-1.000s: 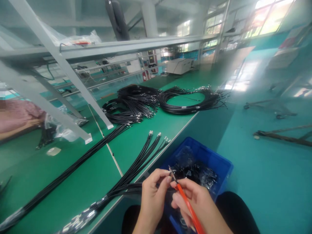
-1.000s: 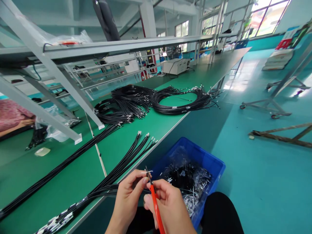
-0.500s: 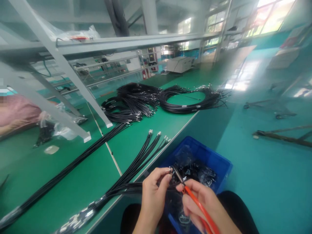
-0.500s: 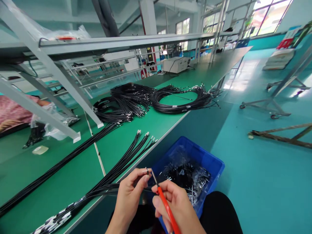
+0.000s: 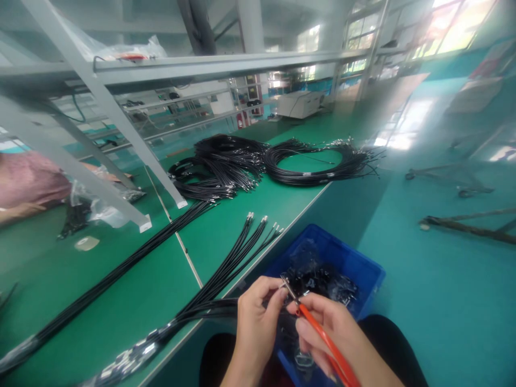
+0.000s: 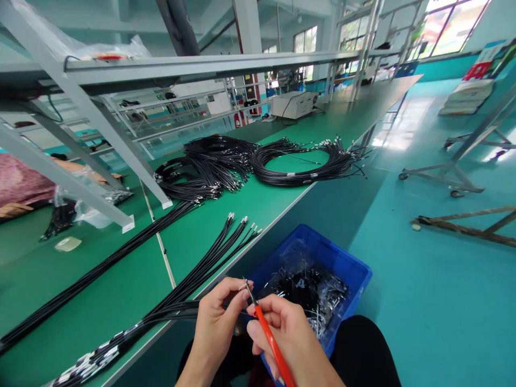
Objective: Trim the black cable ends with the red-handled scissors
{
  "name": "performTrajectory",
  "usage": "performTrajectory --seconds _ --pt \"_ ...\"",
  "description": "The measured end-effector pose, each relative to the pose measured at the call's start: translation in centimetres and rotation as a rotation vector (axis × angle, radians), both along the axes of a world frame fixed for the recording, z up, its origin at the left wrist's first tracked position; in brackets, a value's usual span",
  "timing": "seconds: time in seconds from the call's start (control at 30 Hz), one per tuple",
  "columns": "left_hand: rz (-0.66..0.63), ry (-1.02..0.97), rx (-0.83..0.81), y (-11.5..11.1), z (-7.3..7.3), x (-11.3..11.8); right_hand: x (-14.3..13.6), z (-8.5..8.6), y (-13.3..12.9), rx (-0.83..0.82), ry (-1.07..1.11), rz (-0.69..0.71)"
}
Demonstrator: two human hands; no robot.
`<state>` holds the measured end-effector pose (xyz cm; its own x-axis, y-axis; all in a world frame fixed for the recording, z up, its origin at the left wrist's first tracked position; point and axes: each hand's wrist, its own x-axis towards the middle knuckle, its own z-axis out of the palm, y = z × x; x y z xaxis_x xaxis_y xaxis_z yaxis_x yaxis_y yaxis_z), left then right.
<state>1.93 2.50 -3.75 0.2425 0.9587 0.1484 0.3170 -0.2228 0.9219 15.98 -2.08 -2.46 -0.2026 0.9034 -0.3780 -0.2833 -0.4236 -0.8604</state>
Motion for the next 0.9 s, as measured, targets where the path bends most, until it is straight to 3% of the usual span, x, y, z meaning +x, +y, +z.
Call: performTrajectory --seconds 0.2,0.3,0.4,0.5,0.57,0.77,0.9 --pt "0.019 0.026 0.047 0.3 0.2 0.4 0.0 -0.3 -0.1 -0.062 -0.108 0.027" --pt "0.046 0.061 0.078 0.3 0.2 0.5 0.1 -1.0 -1.0 0.026 -0.178 -0.037" --pt "0.041 0.125 0.108 0.2 0.3 0.5 0.1 -1.8 -1.7 0.129 -0.200 -0.255" --pt "0.029 0.204 0.135 -0.1 0.4 0.8 -0.1 -1.7 -1.3 0.133 -0.144 -0.541" --pt "0.017 0.267 0.155 -0.4 0.5 1.1 -0.3 -1.4 -0.4 0.148 -0.075 -0.633" --pt "-0.001 0.466 0.297 -1.1 0.5 1.8 -0.8 -0.9 1.6 0.161 -0.067 -0.631" --pt "0.009 0.470 0.304 -1.2 0.5 1.9 -1.1 -0.7 1.4 0.179 -0.147 -0.647"
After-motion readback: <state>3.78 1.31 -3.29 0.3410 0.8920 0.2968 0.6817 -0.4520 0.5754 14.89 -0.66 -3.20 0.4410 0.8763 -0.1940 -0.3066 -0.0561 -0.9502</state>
